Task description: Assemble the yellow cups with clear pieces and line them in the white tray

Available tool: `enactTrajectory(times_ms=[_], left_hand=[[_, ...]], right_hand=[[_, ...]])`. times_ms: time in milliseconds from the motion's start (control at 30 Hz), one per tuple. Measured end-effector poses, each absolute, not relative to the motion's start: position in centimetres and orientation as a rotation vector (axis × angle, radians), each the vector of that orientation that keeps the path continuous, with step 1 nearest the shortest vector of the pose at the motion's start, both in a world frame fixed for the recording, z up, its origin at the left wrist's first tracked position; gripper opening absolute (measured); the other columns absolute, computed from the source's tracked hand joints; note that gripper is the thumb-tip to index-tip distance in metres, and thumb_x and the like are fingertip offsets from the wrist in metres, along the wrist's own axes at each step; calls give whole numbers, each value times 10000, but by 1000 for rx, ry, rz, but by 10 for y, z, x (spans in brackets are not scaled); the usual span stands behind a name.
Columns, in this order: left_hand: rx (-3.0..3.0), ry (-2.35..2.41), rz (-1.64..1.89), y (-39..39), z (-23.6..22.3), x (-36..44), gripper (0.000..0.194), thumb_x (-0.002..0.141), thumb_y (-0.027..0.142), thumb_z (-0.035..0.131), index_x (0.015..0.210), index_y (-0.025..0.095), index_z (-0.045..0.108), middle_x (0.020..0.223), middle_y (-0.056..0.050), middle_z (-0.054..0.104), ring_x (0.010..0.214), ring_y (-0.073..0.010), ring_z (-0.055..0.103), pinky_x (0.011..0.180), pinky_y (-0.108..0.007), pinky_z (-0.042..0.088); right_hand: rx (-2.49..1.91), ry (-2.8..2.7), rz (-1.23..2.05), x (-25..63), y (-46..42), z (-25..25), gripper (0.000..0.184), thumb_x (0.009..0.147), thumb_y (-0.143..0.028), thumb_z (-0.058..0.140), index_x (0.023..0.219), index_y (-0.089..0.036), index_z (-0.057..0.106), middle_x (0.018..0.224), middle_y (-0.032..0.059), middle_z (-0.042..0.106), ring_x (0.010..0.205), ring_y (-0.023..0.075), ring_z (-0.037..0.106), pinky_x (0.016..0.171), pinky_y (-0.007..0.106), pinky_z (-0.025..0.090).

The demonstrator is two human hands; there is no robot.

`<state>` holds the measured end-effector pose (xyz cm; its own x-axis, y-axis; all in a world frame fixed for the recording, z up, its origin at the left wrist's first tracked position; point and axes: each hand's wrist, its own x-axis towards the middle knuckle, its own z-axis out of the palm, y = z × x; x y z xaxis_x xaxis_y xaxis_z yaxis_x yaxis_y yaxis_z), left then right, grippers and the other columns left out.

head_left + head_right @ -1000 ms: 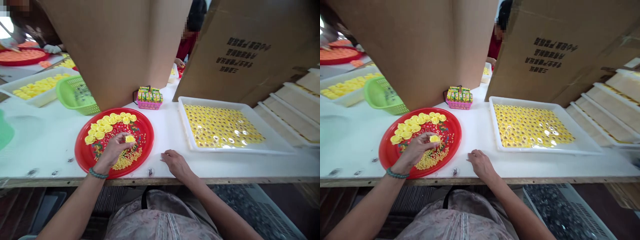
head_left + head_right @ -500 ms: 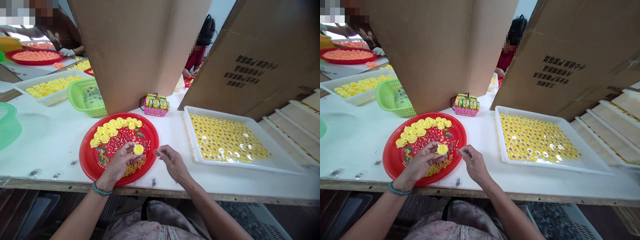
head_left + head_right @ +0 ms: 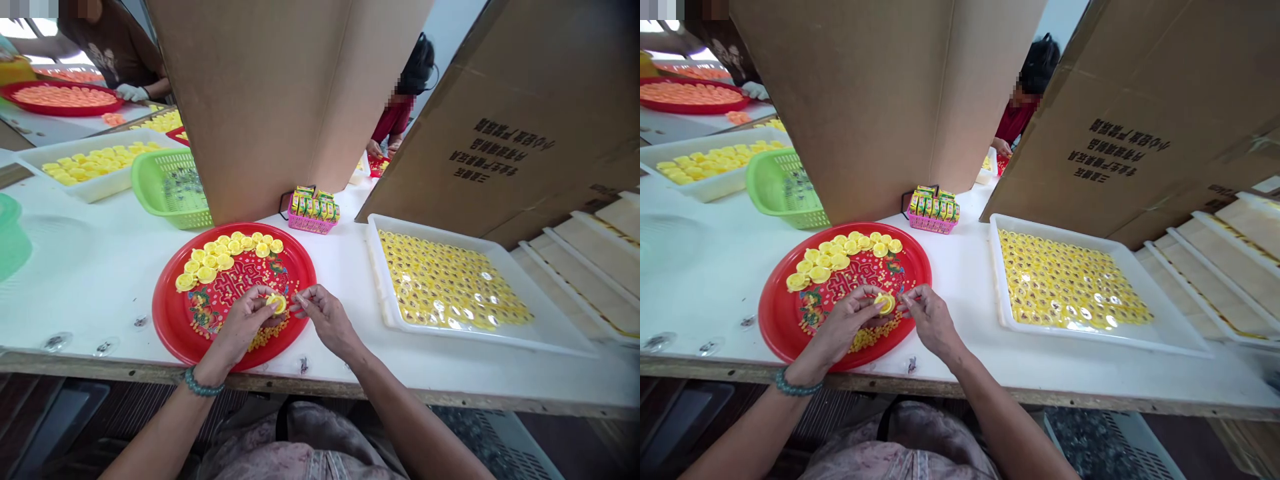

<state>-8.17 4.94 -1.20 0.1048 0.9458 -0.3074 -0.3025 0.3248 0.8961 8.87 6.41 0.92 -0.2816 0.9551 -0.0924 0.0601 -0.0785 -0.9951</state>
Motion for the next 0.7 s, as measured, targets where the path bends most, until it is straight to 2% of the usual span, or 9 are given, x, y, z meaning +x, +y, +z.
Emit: enactTrajectory(times_ms=[133,267,367,500,600,700], left_hand=[[840,1168,1074,52,-16,-88,352,725,369,674,1004,190,559,863,-26,675,816,-182,635,758,-300,493],[1163,1360,1122,52,-18,-96,309,761,386,634,1017,213,631,958,-37,682,889,-192,613,795,-283,457],[1189,1374,1145,52,-19,-98,334,762,402,631,1046,226,644,991,-40,685,889,-202,619,786,-293,473],[958,1189,1145,50,-18,-96,399,745,383,660,1094,196,621,979,-52,692,881,-195,633,829,-321,486],[783,1067,1159,49,-15,-94,413,703,338,708,1077,180,635,984,-53,696,928,-201,634,909,-352,463],[661,1021,1157,48,-13,-93,420,676,316,729,1062,172,648,972,-52,704,927,-210,642,936,-380,457]], right_hand=[[-1180,-1530,1432,87,69,7,211,838,-395,554,839,-184,550,776,17,611,723,145,611,714,301,510],[-1165,-1712,1247,83,77,4,124,823,-293,568,772,-181,585,801,23,600,768,146,576,725,283,487],[-1141,-1771,1151,80,79,3,104,836,-245,534,773,-187,593,817,24,603,783,146,571,733,281,489],[-1131,-1746,1293,78,77,2,132,853,-238,506,831,-199,630,754,9,607,695,130,590,679,263,509],[-1134,-1689,1349,79,75,3,155,829,-244,541,927,-214,657,824,16,609,744,132,604,708,266,514],[-1168,-1606,1407,80,76,6,137,797,-238,580,919,-198,629,791,2,609,752,134,603,710,270,510]])
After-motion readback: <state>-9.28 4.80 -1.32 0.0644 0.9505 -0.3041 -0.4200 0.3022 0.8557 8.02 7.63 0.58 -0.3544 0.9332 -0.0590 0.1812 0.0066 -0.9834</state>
